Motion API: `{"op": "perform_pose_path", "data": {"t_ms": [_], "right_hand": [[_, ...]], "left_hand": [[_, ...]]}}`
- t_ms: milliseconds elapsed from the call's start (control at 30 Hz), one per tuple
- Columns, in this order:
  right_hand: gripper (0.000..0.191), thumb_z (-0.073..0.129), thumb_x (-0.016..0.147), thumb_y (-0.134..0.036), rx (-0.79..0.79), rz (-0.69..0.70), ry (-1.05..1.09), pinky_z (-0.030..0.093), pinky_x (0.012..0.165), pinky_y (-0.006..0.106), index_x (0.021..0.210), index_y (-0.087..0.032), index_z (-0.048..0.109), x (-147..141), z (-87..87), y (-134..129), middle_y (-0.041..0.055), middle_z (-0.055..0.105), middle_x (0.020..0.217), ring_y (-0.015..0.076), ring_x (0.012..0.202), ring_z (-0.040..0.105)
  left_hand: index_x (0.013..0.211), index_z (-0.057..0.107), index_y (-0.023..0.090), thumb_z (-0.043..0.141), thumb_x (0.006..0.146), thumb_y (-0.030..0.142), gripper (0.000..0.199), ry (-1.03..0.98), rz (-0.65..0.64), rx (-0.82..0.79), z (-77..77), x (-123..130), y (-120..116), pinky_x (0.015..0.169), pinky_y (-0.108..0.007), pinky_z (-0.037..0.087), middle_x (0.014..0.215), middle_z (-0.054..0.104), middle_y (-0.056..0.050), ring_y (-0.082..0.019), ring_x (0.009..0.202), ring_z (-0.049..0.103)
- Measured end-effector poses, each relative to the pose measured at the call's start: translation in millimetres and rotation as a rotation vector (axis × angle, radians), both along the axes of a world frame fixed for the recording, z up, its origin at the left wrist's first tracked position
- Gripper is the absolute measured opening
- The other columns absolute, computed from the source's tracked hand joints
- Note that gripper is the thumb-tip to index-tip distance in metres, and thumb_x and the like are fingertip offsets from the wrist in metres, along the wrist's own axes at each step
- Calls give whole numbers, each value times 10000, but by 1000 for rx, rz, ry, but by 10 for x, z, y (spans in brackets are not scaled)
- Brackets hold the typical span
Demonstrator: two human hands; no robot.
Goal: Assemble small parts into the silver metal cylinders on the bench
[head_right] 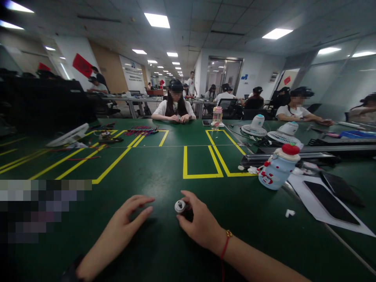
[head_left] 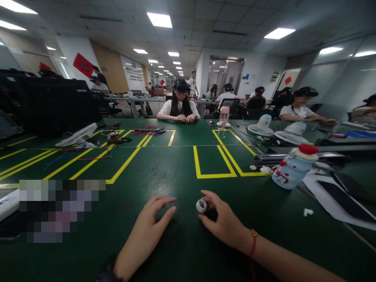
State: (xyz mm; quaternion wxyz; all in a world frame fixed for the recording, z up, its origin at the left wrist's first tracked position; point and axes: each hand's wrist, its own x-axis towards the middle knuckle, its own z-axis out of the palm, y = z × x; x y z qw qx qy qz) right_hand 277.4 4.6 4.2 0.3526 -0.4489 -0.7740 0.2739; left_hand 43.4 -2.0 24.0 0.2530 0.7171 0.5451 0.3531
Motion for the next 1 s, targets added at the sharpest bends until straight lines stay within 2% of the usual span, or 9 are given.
{"op": "perform_pose_path", "data": {"t_ms": [133, 233, 367, 467, 567, 700, 800, 900, 1000], "right_hand": [[601, 635, 720, -211, -66, -10, 76, 474, 869, 344, 1254, -206, 361, 9, -62, 9, 51, 606, 1049, 149, 937, 591], [528, 629, 728, -213, -85, -3, 81, 479, 845, 330, 1208, -209, 408, -7, -40, 14, 49, 605, 1051, 147, 933, 589], [432, 619, 713, -187, -14, -9, 43, 464, 847, 313, 1125, -216, 494, 6, -27, 24, 41, 594, 1067, 147, 947, 567], [403, 606, 710, -175, 3, -3, 28, 460, 848, 301, 1100, -221, 517, 16, -36, 29, 31, 595, 1051, 142, 942, 562], [406, 605, 710, -182, -2, -13, 21, 465, 851, 302, 1105, -222, 519, -6, -43, 25, 30, 597, 1049, 144, 943, 565], [424, 595, 741, -239, -22, -62, 31, 472, 877, 316, 1155, -237, 503, 68, -27, -1, 37, 591, 1104, 153, 981, 571], [476, 564, 782, -312, -18, -186, 5, 454, 930, 340, 1240, -262, 443, 431, -13, -36, 40, 564, 1187, 163, 1052, 557], [506, 564, 775, -388, 34, -427, -106, 443, 942, 367, 1250, -261, 445, 1092, -46, -90, 49, 558, 1209, 191, 1075, 553], [557, 572, 730, -478, 60, -700, -243, 491, 842, 374, 1223, -231, 493, 1815, -145, -157, 73, 596, 1147, 229, 982, 600]], "left_hand": [[1065, 644, 303, 559, 831, 333, 251, 47, -117, 109, 135, 461, 48, 913, -417, 406, 1087, 592, -36, -235, 1044, 509], [902, 702, 271, 546, 843, 303, 169, 5, -123, 112, 157, 601, 110, 874, -382, 420, 1008, 607, -32, -216, 990, 525], [909, 693, 261, 517, 868, 319, 190, -51, -94, 75, 85, 454, 135, 852, -348, 426, 946, 602, -22, -189, 939, 538], [899, 708, 290, 556, 844, 314, 163, 46, -101, 47, -37, 319, 122, 848, -358, 417, 945, 601, -14, -196, 937, 532], [853, 725, 324, 599, 808, 321, 134, 195, -124, 0, -158, 297, 119, 833, -384, 412, 972, 609, -10, -219, 943, 525], [954, 705, 335, 579, 817, 349, 187, 216, -162, -42, -191, 286, 132, 860, -394, 412, 1017, 618, -14, -226, 973, 528], [1133, 619, 322, 530, 845, 388, 308, 108, -134, -93, -143, 99, 126, 917, -384, 401, 1111, 594, -24, -219, 1039, 520], [1195, 559, 322, 471, 868, 437, 358, 36, -24, -151, -132, -238, 104, 910, -371, 416, 1172, 558, -22, -213, 1051, 531], [1196, 550, 305, 483, 847, 479, 395, 34, 70, -228, -196, -549, 94, 900, -379, 427, 1178, 565, -23, -230, 1052, 540]]}}
